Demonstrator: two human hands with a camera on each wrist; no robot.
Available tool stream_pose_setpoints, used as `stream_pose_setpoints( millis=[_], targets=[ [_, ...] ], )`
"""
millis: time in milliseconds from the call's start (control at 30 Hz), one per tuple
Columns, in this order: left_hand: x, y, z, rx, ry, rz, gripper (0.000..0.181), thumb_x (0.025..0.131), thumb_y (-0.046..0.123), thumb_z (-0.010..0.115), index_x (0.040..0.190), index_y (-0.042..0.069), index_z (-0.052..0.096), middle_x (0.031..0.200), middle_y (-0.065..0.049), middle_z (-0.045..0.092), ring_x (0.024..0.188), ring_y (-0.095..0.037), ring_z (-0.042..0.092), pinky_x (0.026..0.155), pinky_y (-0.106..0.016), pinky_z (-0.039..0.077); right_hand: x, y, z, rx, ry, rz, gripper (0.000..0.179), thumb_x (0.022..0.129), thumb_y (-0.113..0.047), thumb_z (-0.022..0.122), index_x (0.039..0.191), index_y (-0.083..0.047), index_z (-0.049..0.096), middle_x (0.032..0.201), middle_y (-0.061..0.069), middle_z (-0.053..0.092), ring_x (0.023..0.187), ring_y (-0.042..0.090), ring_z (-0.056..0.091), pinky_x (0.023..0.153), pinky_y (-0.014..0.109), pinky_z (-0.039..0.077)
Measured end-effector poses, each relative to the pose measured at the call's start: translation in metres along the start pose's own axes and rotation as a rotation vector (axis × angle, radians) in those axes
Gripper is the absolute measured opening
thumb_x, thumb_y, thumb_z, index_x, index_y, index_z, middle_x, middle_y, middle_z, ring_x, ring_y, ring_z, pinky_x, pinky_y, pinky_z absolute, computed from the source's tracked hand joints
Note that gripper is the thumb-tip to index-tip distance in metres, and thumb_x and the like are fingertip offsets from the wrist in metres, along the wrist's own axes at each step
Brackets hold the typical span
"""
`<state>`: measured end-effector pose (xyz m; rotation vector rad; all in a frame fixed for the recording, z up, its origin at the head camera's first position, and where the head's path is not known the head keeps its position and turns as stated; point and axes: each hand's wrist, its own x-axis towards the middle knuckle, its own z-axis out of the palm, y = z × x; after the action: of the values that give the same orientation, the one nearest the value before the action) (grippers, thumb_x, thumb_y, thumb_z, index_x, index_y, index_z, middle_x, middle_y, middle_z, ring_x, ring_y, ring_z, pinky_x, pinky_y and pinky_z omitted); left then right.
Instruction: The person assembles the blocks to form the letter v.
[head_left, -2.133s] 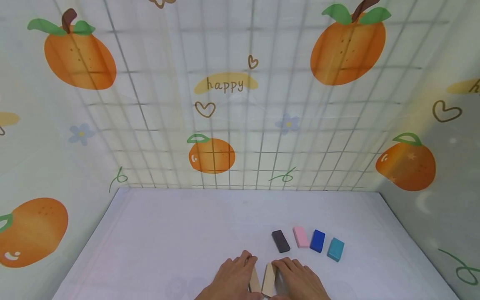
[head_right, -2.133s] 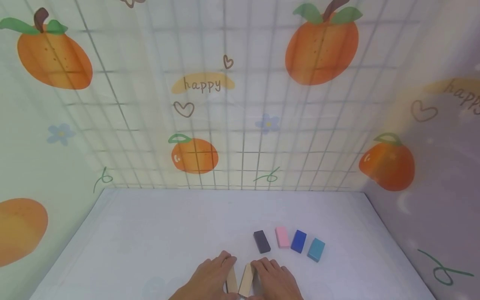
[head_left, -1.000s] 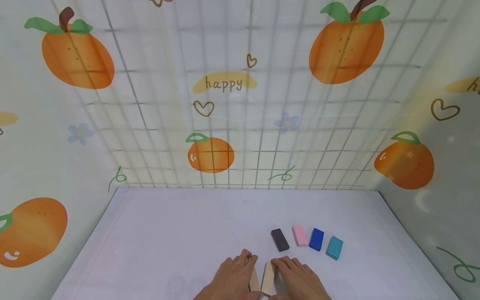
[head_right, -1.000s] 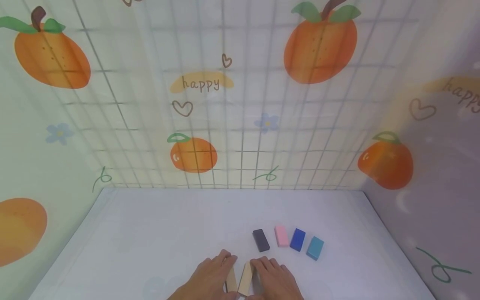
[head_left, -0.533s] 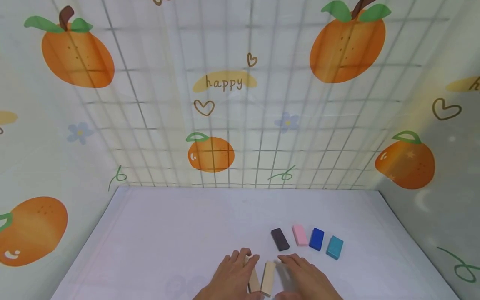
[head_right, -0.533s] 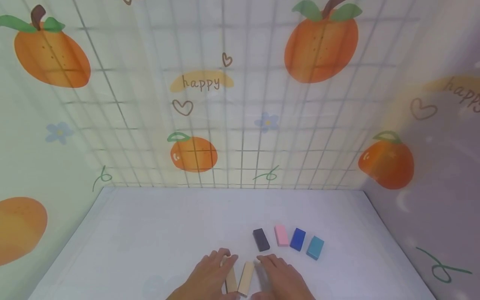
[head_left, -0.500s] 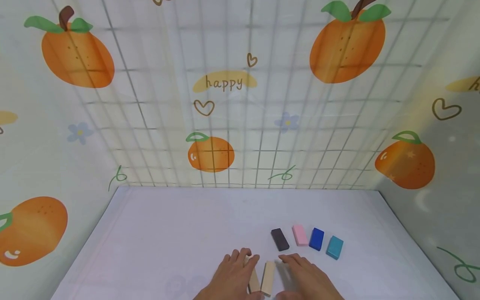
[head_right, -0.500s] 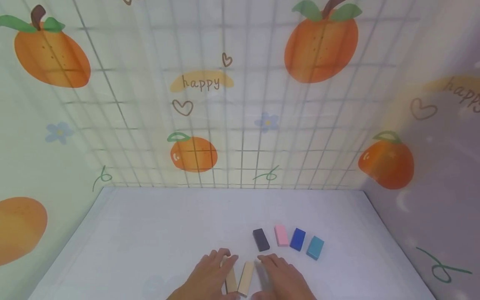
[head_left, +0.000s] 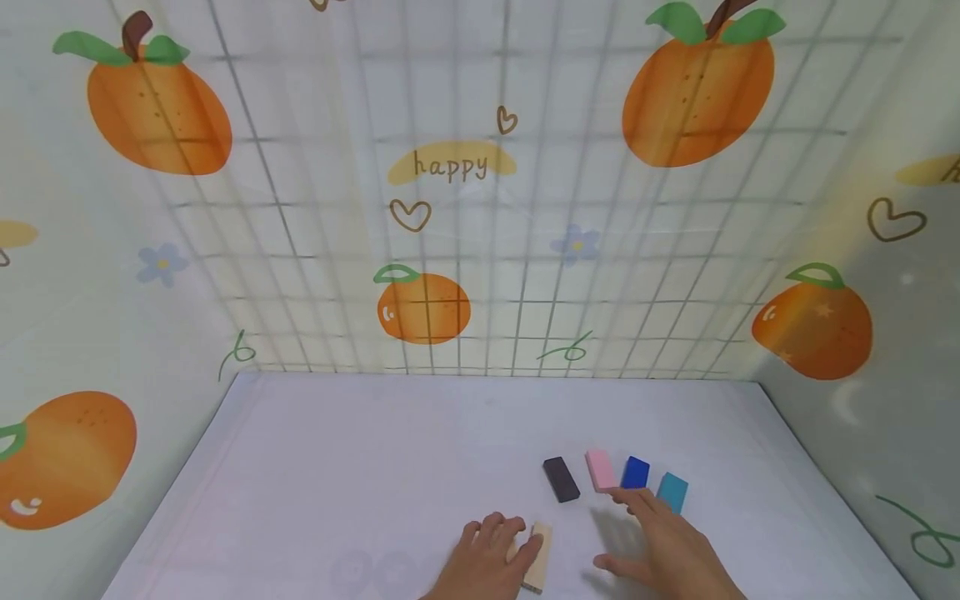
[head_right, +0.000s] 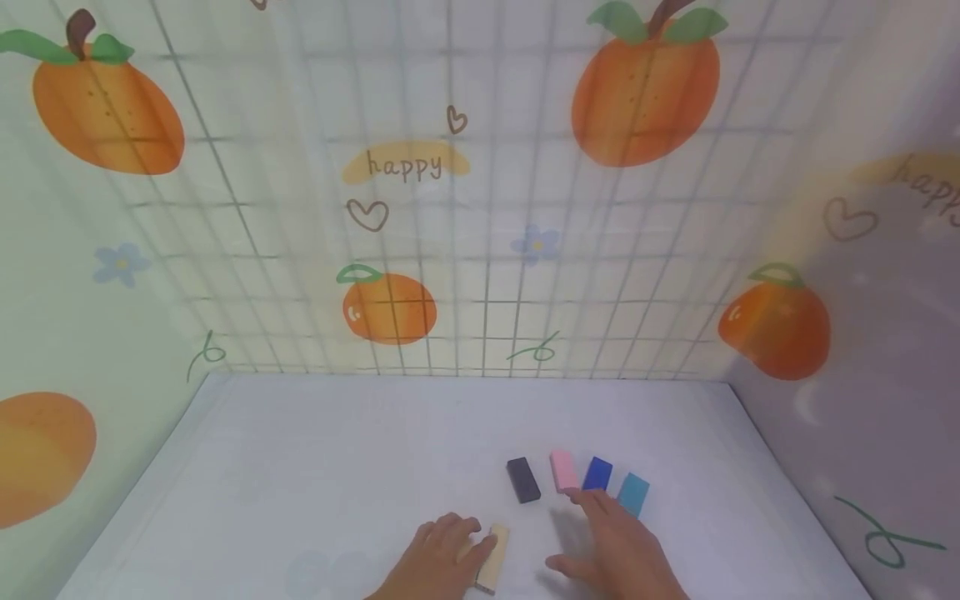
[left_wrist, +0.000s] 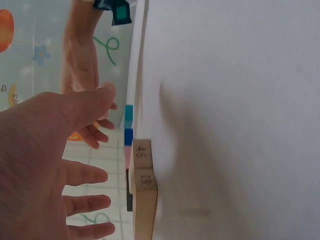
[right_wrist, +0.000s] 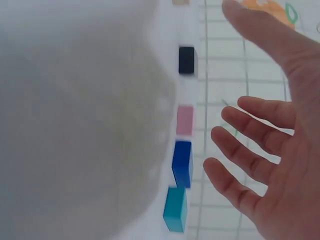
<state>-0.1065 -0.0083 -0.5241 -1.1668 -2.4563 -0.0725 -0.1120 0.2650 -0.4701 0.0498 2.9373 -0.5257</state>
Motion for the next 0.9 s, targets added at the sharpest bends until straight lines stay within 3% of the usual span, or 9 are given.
stream_pose_setpoints(
  millis=[133, 233, 333, 533, 733, 900],
  targets=[
    [-0.001, 0.006, 0.008, 0.033, 0.081, 0.031, 0.059, 0.094, 0.073, 0.045, 0.128, 0.026, 0.058, 0.121, 0.001, 0.053, 0.107, -0.018, 0.052, 0.083, -0.033, 0.048, 0.001, 0.015, -0.009, -0.018, 0.039, -0.006, 0.102, 0.060, -0.068, 0.086, 0.137, -0.007, 0.056, 0.131, 0.023, 0.057, 0.108, 0.039, 0.060, 0.082, 0.064, 0.052],
    [-0.001, 0.010, 0.013, 0.030, 0.082, 0.044, 0.055, 0.097, 0.070, 0.042, 0.126, 0.026, 0.059, 0.119, 0.001, 0.054, 0.107, -0.018, 0.054, 0.085, -0.034, 0.050, 0.003, 0.027, -0.014, -0.034, 0.057, -0.006, 0.104, 0.062, -0.068, 0.085, 0.138, -0.003, 0.053, 0.134, 0.030, 0.052, 0.111, 0.044, 0.057, 0.081, 0.065, 0.051],
    [-0.002, 0.012, 0.017, 0.015, 0.066, 0.051, 0.053, 0.099, 0.067, 0.041, 0.126, 0.026, 0.059, 0.118, 0.001, 0.054, 0.106, -0.018, 0.054, 0.084, -0.033, 0.050, 0.006, 0.037, -0.017, -0.041, 0.058, 0.008, 0.106, 0.063, -0.069, 0.084, 0.139, -0.002, 0.052, 0.133, 0.032, 0.049, 0.108, 0.044, 0.055, 0.079, 0.065, 0.052],
    [-0.004, 0.014, 0.025, 0.016, 0.149, 0.053, 0.048, 0.102, 0.063, 0.039, 0.119, 0.025, 0.062, 0.112, 0.002, 0.051, 0.098, -0.015, 0.046, 0.075, -0.025, 0.041, 0.012, 0.052, -0.018, -0.025, 0.044, 0.066, 0.112, 0.061, -0.072, 0.083, 0.140, -0.001, 0.050, 0.133, 0.032, 0.047, 0.105, 0.043, 0.054, 0.081, 0.064, 0.052],
    [-0.005, 0.015, 0.027, 0.008, 0.140, 0.049, 0.040, 0.101, 0.057, 0.048, 0.118, 0.024, 0.064, 0.111, 0.002, 0.053, 0.100, -0.016, 0.047, 0.082, -0.030, 0.048, 0.016, 0.063, -0.021, -0.009, 0.034, 0.093, 0.116, 0.064, -0.073, 0.082, 0.144, 0.001, 0.043, 0.137, 0.035, 0.041, 0.111, 0.048, 0.048, 0.087, 0.068, 0.047],
    [-0.006, 0.014, 0.028, 0.019, 0.122, 0.052, 0.042, 0.102, 0.058, 0.046, 0.119, 0.024, 0.063, 0.111, 0.002, 0.053, 0.100, -0.016, 0.047, 0.085, -0.032, 0.050, 0.022, 0.071, -0.021, -0.010, 0.009, 0.129, 0.121, 0.062, -0.075, 0.081, 0.144, 0.003, 0.039, 0.140, 0.039, 0.035, 0.117, 0.055, 0.042, 0.086, 0.070, 0.045]
  ],
)
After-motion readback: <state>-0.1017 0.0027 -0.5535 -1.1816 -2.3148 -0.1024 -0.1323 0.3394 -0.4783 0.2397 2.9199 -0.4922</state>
